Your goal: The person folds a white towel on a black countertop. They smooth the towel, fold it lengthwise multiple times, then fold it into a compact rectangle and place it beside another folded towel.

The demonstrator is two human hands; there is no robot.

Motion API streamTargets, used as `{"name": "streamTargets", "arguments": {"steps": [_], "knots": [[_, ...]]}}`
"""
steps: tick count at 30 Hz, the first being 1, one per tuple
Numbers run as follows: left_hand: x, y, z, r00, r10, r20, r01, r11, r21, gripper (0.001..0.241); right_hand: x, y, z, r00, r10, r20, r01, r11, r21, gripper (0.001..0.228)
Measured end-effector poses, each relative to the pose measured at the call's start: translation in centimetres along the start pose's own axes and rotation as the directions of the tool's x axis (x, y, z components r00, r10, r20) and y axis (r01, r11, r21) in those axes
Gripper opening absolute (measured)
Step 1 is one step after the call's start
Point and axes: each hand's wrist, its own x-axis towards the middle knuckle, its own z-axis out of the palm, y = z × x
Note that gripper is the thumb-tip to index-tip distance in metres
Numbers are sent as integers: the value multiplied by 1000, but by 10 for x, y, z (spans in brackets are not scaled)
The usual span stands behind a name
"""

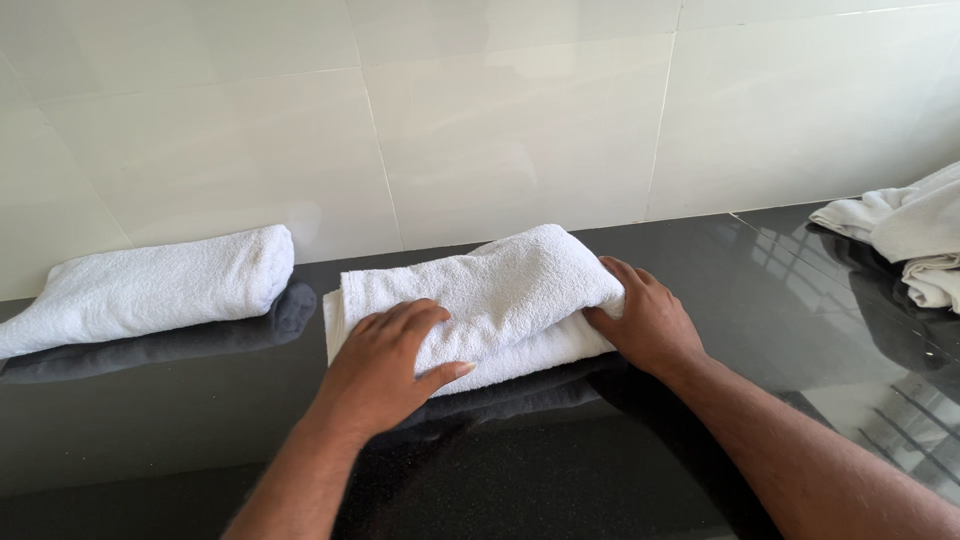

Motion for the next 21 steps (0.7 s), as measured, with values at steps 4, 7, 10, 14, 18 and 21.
{"name": "streamTargets", "arguments": {"steps": [4,7,10,14,18,21], "knots": [[7,-11,18,982,137,-129,-123,986,113,66,2,3,-3,1000,-9,-2,9,1000,1,77],[12,-28,24,960,196,-200,-173,977,127,72,3,9,-6,999,-45,-24,44,998,-50,86],[13,-37,28,951,194,-242,-164,976,141,75,7,19,-9,975,-216,-46,215,976,-29,84],[8,-38,32,944,190,-268,-150,975,164,72,14,33,-3,938,-344,32,343,917,-204,81],[7,-35,28,973,141,-183,-122,986,112,79,16,33,2,928,-373,9,362,895,-259,79],[2,-31,25,958,197,-209,-169,975,144,72,9,29,-4,965,-244,95,261,924,-280,78]]}}
